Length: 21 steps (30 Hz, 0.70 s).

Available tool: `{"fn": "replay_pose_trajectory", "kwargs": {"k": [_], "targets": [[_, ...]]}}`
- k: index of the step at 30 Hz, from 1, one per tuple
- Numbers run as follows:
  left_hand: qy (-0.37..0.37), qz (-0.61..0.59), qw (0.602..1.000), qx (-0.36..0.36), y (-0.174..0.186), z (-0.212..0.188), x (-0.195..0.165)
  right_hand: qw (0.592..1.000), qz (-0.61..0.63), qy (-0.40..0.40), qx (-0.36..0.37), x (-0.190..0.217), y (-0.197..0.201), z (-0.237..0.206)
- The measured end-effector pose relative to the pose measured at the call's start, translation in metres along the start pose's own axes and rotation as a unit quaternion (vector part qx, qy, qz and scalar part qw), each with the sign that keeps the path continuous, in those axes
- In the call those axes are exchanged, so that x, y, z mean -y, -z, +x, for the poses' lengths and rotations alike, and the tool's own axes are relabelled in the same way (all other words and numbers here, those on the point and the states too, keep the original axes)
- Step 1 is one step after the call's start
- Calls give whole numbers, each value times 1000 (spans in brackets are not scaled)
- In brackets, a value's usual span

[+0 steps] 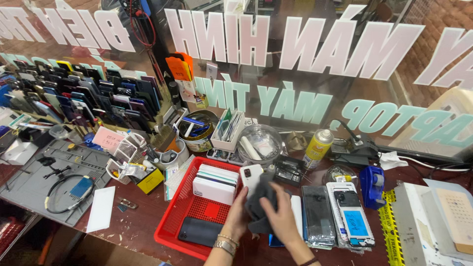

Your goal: The person wipes mobile phones one at a time with a dark cloth and stacks the wiped phones in a red basket on the workbench. They pick each phone from the bench, rub its surfaces with the cloth, and place it onto the growing stack in the basket.

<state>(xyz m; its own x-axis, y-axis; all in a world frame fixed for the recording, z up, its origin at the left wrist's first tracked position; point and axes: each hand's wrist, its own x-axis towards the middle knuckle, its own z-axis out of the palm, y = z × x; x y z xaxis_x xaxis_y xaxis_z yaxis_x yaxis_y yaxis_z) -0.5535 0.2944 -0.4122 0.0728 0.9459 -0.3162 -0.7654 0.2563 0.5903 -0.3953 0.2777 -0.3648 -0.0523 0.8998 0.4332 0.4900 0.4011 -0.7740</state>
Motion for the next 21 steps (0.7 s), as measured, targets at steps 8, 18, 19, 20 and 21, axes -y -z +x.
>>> {"fn": "replay_pose_trajectory", "kwargs": {"k": [8,18,19,20,21], "targets": [[59,-40,995,71,-46,-22,37,992,-33,-119,8,-18,15,51],[-20,202,973,108,-48,-28,24,981,115,-157,24,-54,4,77],[-23,198,974,109,-48,-27,24,945,225,-236,28,-56,1,75],[-27,195,974,111,-47,-26,23,890,332,-311,32,-57,-2,71],[-24,161,982,94,-46,-25,21,874,350,-335,42,-58,-3,65]]}}
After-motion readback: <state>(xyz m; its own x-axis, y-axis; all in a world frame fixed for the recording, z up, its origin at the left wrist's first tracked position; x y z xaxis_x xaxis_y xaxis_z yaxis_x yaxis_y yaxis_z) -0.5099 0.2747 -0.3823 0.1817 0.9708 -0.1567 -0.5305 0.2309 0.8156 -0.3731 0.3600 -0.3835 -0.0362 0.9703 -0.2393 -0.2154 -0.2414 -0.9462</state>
